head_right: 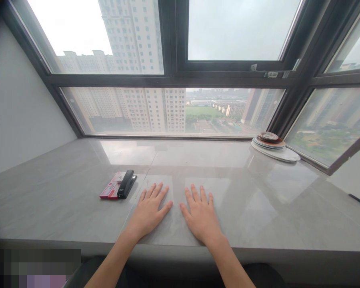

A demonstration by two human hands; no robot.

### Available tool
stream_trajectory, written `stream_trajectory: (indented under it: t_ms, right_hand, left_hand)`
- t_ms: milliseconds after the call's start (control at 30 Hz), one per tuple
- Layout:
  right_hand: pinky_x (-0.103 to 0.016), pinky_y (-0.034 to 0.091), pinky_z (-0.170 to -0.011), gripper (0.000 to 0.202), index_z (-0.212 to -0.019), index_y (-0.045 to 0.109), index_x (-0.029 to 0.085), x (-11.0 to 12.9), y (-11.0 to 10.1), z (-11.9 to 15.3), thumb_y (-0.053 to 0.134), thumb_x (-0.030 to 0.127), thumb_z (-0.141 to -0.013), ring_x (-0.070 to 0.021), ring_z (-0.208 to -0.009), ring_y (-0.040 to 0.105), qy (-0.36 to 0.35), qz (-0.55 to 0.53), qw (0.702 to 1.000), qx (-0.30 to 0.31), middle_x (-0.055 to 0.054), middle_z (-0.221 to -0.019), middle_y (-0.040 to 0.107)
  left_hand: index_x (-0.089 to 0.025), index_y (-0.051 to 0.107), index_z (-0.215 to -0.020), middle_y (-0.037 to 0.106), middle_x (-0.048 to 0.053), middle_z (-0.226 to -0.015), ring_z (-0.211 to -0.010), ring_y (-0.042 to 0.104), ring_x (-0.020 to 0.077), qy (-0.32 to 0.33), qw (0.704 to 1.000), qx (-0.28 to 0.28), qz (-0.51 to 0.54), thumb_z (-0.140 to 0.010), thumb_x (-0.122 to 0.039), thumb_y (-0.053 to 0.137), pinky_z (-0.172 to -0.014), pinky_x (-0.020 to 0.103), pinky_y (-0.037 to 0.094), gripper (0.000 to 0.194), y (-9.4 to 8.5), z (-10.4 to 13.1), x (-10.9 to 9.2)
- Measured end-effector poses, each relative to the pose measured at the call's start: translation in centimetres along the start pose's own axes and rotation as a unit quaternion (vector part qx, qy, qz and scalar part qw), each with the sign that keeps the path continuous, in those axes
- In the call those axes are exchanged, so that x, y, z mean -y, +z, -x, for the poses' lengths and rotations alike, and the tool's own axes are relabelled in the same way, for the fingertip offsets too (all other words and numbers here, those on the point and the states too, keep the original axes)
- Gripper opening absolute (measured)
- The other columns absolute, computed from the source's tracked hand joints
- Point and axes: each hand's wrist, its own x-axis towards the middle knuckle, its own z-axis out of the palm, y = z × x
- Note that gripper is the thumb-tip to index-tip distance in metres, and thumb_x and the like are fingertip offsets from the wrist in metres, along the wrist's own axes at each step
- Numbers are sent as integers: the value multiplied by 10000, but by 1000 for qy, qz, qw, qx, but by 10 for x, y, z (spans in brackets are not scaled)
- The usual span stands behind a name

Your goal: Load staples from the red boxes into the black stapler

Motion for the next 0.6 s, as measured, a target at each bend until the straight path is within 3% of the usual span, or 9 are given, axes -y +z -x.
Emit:
stream_trajectory:
  t_ms: [600]
  right_hand:
    - [-597,68,-1252,672,-1653,266,333,-1,1,-1,268,601,-1037,-344,-1597,83,0,4,1000,-1,-8,-1727,178]
  left_hand:
    - [-367,394,-1577,333,23,-1678,-1575,225,328,-3,1000,-6,1,-1019,-614,364,-1260,586,180,611,0,0,-1]
